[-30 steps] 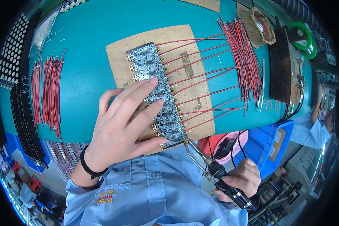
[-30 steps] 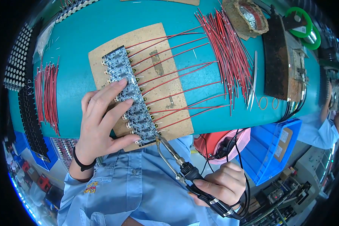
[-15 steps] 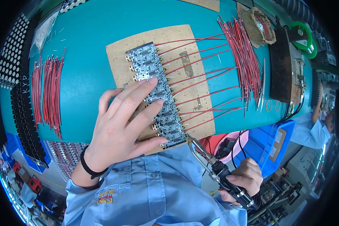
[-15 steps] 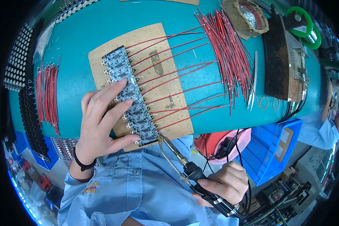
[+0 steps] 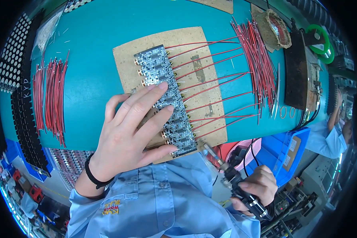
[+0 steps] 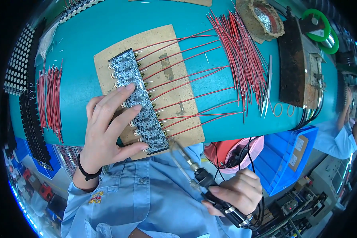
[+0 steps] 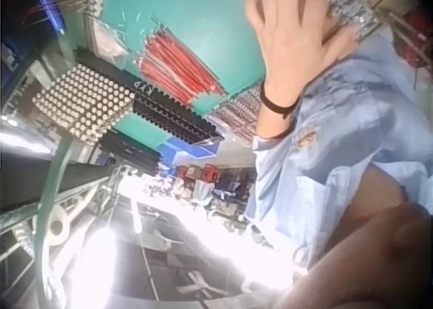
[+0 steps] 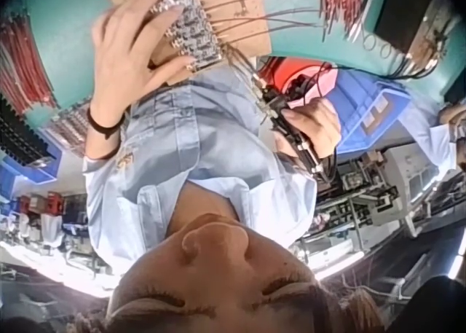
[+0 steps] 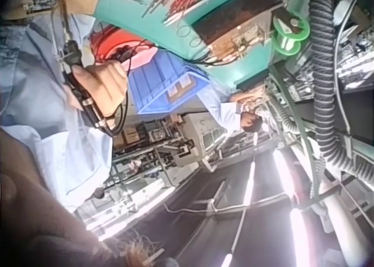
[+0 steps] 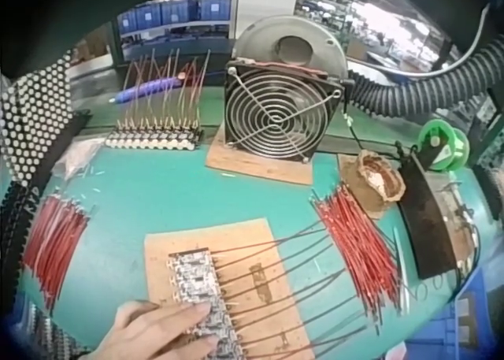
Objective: The person places a circuit board onto a wooden board, aligns red wires against it, and solders them to the board using a soldering iron. After soldering, the person picks up the circuit board and places it into a plastic tray.
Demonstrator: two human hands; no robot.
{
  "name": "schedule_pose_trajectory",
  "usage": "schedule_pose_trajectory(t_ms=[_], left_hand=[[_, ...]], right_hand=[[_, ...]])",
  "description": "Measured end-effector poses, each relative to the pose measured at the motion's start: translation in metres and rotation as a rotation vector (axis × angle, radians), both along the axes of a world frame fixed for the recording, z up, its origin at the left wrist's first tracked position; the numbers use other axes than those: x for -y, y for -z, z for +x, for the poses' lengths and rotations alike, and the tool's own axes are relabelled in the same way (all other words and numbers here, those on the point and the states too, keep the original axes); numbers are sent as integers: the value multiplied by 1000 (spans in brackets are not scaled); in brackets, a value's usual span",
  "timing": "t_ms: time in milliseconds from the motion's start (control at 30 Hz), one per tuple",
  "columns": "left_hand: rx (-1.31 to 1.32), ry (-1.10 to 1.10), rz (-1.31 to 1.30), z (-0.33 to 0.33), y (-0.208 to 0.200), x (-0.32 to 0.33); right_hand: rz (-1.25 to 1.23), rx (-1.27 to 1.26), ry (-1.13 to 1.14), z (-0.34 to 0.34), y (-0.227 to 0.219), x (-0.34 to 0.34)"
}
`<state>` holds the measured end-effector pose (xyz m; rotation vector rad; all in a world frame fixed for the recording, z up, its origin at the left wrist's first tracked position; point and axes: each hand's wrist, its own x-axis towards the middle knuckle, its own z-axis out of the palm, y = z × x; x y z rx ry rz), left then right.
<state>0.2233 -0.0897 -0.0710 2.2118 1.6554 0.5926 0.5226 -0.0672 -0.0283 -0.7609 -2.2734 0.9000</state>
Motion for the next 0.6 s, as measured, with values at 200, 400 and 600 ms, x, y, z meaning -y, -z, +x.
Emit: schedule_pose_trajectory(t_ms=[200, 400, 600], left_hand=[[56, -9, 6, 1, -4, 1], [34, -2, 48, 3, -4, 2], [46, -10, 55, 3, -4, 2]], right_hand=[[47, -148, 450, 0, 7, -4], [-175, -406, 896, -23, 3, -61], [-126, -65, 792, -36, 1, -104]])
